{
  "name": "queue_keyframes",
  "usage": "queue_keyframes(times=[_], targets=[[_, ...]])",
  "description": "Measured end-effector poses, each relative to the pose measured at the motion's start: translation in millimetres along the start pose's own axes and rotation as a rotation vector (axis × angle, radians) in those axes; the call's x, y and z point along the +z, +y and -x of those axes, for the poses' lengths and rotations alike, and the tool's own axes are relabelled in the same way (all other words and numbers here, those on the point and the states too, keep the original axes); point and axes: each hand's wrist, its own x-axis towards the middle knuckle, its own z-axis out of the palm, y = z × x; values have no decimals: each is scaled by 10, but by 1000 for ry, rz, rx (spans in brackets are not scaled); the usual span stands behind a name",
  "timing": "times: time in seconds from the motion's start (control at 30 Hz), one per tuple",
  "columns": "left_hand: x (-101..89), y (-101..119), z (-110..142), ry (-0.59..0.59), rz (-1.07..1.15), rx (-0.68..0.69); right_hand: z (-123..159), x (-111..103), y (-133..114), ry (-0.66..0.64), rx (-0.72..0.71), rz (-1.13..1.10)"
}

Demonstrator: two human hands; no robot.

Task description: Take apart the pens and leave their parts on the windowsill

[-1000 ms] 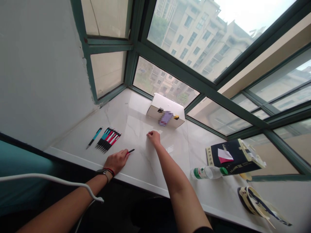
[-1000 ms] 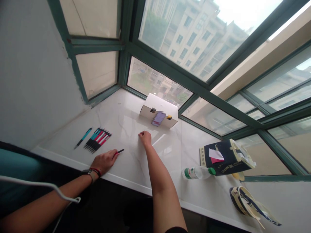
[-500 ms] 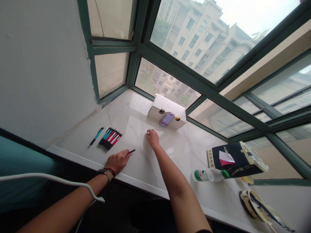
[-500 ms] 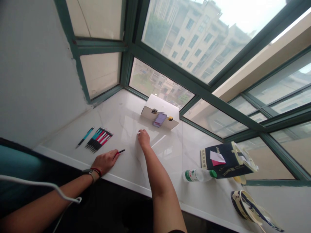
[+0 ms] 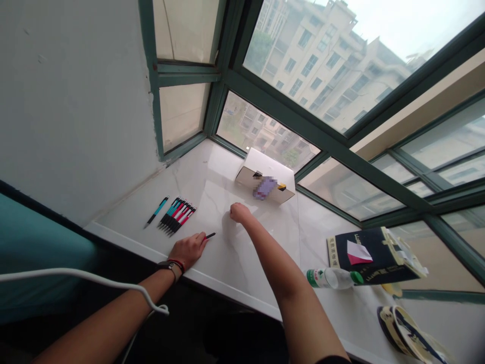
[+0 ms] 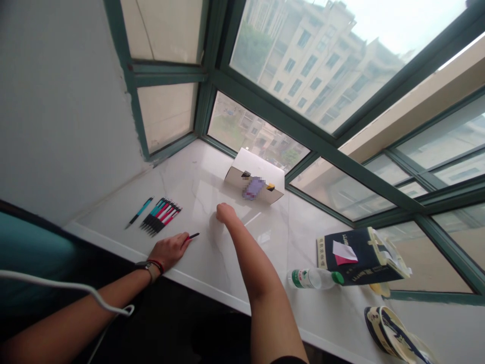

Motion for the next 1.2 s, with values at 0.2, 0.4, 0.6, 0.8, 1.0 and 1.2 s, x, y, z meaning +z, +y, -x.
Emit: queue_keyframes(times=[0.2, 0.4, 0.6, 0.8, 1.0, 1.2], targets=[[-27, 12, -2, -2, 9, -3, 195, 41, 71, 38, -41, -67], [-59, 23, 4, -27, 14, -17, 437, 270, 234, 285, 93, -367], [-96, 44, 11, -35, -7, -9, 465, 559, 400, 488, 221, -838], [-105, 48, 7, -43, -38, -2, 334, 613, 329, 613, 297, -800], [-66, 36, 5, -18, -66, 0, 221, 611, 219, 677, 341, -721], [-46, 24, 2, -13, -38, 1, 199, 637, 208, 672, 358, -674]])
